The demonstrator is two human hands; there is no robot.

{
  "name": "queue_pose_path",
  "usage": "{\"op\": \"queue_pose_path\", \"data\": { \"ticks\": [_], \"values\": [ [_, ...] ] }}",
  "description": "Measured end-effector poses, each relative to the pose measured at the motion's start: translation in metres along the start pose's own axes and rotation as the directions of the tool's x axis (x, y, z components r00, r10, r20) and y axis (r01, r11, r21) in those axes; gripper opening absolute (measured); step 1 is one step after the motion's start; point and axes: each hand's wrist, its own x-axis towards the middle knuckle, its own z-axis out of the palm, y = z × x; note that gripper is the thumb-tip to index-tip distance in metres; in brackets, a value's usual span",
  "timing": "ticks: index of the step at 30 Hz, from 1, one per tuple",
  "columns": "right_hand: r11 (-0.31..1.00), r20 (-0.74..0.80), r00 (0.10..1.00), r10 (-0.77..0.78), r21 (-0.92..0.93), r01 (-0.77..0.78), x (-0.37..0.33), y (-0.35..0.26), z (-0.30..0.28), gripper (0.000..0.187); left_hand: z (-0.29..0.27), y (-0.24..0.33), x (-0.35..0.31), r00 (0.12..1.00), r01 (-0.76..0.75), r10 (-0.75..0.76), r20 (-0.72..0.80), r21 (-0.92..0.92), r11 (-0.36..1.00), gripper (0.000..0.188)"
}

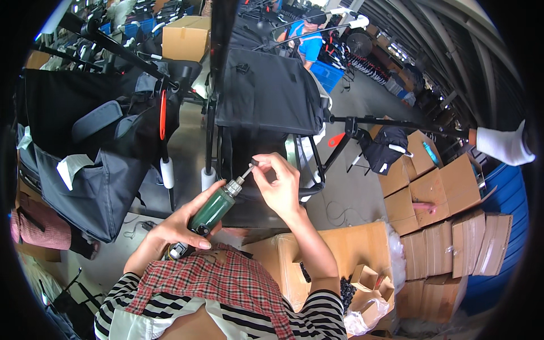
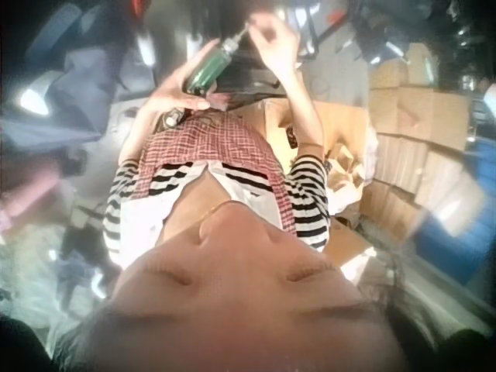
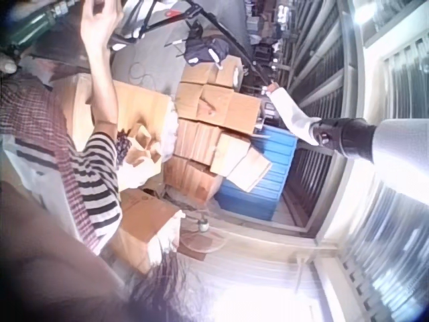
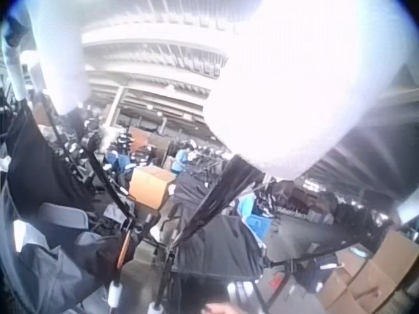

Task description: The person uses a cordless electric screwdriver to attach black fabric panels to a metal stroller frame. They repeatedly pick up black plastic fasteners, align the fabric, and drive the fasteners into the frame. The person works on multiple stroller units in a warehouse setting.

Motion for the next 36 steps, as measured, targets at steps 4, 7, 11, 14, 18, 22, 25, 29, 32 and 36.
{"op": "queue_pose_path", "data": {
  "ticks": [4,7,11,14,18,22,25,29,32,36],
  "values": [
    [0.997,-0.009,0.998,-0.069,-0.020,0.068,0.009,-0.001,0.013,0.023,-0.016,0.002,-0.003,1.000,0.026,-0.026,0.017,-0.045,0.999,0.127],
    [0.982,-0.048,0.983,-0.178,-0.079,0.174,0.016,-0.005,0.020,0.021,-0.030,0.002,-0.005,0.993,0.058,-0.037,0.110,-0.188,0.981,0.127],
    [0.891,-0.096,0.898,-0.429,-0.209,0.403,0.029,-0.018,0.031,0.020,-0.042,-0.004,-0.009,0.950,0.163,0.086,0.301,-0.711,0.684,0.130],
    [0.871,-0.082,0.875,-0.477,-0.178,0.458,0.041,-0.029,0.040,0.024,-0.049,0.003,-0.015,0.958,0.052,0.120,0.259,-0.572,0.818,0.133],
    [0.958,0.019,0.961,-0.276,0.083,0.273,0.078,-0.027,0.044,0.026,-0.059,0.006,-0.029,0.949,-0.057,0.252,0.191,-0.682,0.729,0.136],
    [0.902,0.050,0.947,0.318,-0.323,-0.286,0.137,0.092,0.075,0.031,-0.066,0.014,-0.028,0.907,-0.109,0.366,0.210,-0.721,0.684,0.137],
    [0.598,0.084,0.940,0.332,-0.789,-0.141,0.156,0.166,0.126,0.028,-0.064,0.024,-0.030,0.924,-0.152,0.350,0.153,-0.693,0.704,0.136],
    [0.948,0.166,0.956,0.241,-0.252,-0.195,0.152,0.237,0.138,0.013,-0.074,0.024,-0.030,0.932,-0.179,0.334,0.143,-0.619,0.765,0.135],
    [0.892,0.414,0.887,0.202,0.296,-0.342,0.139,0.109,0.099,0.020,-0.077,0.025,-0.026,0.934,-0.332,0.355,-0.048,-0.485,0.809,0.131],
    [0.919,0.493,0.815,0.305,0.072,-0.388,0.089,-0.024,0.037,0.027,-0.084,0.019,0.013,0.854,-0.520,0.479,-0.202,-0.308,0.797,0.125]
  ]
}}
